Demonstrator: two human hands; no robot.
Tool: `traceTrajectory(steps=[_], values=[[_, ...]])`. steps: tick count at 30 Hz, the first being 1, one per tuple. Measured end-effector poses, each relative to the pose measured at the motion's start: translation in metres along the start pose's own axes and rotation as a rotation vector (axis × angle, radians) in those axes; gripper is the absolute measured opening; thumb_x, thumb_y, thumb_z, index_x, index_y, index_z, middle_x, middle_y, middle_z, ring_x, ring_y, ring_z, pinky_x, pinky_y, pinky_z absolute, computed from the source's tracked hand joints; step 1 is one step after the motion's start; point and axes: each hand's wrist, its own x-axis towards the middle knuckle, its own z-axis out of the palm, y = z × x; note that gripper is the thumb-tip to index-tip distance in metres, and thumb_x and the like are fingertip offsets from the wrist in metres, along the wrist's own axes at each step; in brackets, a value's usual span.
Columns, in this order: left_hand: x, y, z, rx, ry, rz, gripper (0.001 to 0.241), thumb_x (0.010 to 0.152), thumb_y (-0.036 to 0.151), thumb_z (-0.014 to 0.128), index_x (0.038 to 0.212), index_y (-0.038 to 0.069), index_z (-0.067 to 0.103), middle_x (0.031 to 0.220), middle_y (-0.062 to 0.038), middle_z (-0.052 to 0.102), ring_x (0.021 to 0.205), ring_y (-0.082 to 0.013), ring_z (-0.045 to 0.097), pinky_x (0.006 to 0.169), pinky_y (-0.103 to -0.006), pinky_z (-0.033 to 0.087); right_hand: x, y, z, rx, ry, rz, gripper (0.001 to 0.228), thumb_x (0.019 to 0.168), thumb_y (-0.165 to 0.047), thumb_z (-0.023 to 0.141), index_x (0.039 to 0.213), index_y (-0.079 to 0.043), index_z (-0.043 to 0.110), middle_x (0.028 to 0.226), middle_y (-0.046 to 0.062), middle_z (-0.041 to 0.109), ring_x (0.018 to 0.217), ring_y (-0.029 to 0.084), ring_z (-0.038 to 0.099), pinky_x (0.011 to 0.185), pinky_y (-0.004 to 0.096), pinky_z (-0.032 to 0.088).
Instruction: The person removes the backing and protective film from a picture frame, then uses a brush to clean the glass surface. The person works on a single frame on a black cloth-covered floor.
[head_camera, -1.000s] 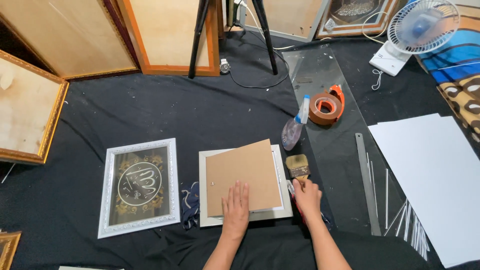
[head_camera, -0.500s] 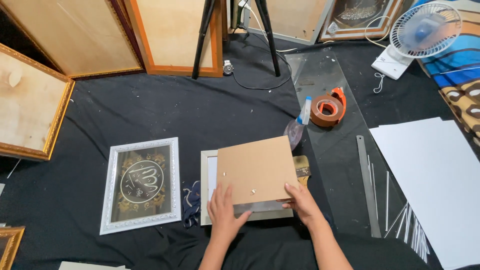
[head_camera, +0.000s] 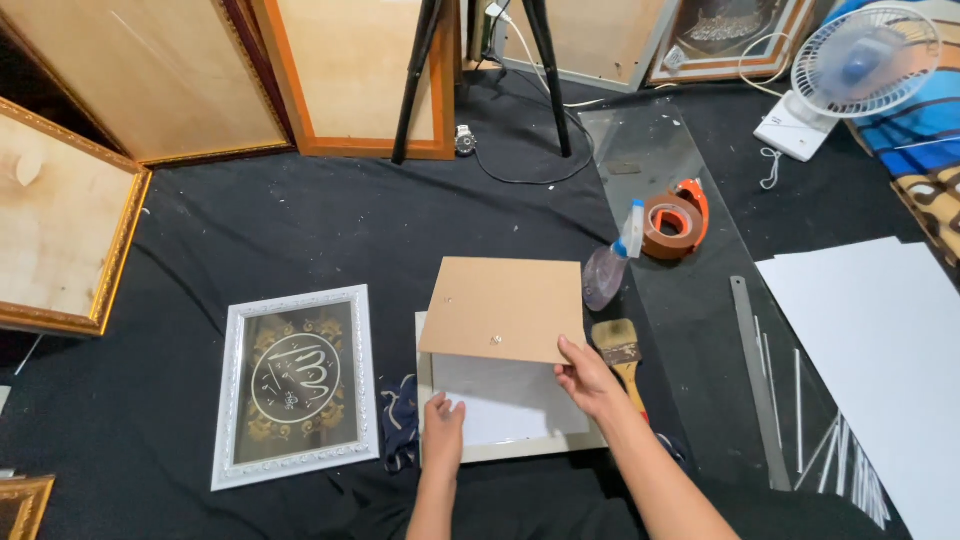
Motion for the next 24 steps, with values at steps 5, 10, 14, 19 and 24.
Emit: traceTrajectory(steps=[5, 10, 14, 19, 24], values=[[-0.009, 0.012, 0.003, 0.257, -0.101, 0.053, 0.056, 0.098, 0.038, 0.058, 0.149, 0.017, 0.046, 0.150, -0.007, 0.058, 0.133, -0.0242, 0.063, 0.110, -0.0379, 0.047, 0.081, -0.022, 0.034, -0.034, 0.017, -0.015, 0.026, 0.095, -0.032, 0.072, 0.111, -0.020, 0.055, 0.080, -0.004, 0.052, 0.060, 0.007, 0.058, 0.040, 0.015, 0.044], [-0.018, 0.043, 0.002, 0.363, -0.210, -0.035, 0.050, 0.103, 0.039, 0.053, 0.149, 0.020, 0.047, 0.152, -0.002, 0.055, 0.136, -0.0218, 0.059, 0.111, -0.0369, 0.049, 0.132, -0.045, 0.054, -0.157, 0.009, 0.017, 0.024, 0.097, -0.029, 0.072, 0.111, -0.020, 0.055, 0.084, -0.003, 0.054, 0.065, 0.009, 0.055, 0.050, 0.018, 0.046], [-0.017, 0.044, 0.004, 0.376, -0.227, -0.006, 0.047, 0.102, 0.041, 0.051, 0.145, 0.022, 0.051, 0.148, 0.001, 0.058, 0.134, -0.0181, 0.060, 0.109, -0.0352, 0.049, 0.131, -0.052, 0.059, -0.501, 0.166, -0.141, 0.022, 0.099, -0.024, 0.066, 0.112, -0.010, 0.057, 0.086, 0.004, 0.060, 0.067, 0.012, 0.054, 0.064, 0.027, 0.043], [-0.018, 0.045, 0.004, 0.454, -0.231, 0.069, 0.046, 0.103, 0.037, 0.050, 0.145, 0.018, 0.050, 0.145, -0.001, 0.059, 0.136, -0.0182, 0.057, 0.110, -0.0368, 0.048, 0.132, -0.052, 0.034, -1.097, 0.452, -0.194, 0.072, 0.091, -0.055, 0.061, 0.152, -0.020, 0.049, 0.145, 0.025, 0.035, 0.118, 0.044, 0.057, 0.107, 0.048, 0.045], [-0.007, 0.031, 0.004, 0.422, 0.030, 0.235, 0.035, 0.100, 0.030, 0.056, 0.131, 0.017, 0.065, 0.133, -0.002, 0.065, 0.122, -0.0239, 0.061, 0.104, -0.0382, 0.050, 0.032, -0.091, 0.060, -0.935, 0.226, -0.150, 0.048, 0.099, -0.044, 0.051, 0.135, -0.017, 0.067, 0.125, 0.000, 0.066, 0.094, 0.021, 0.063, 0.073, 0.035, 0.048]])
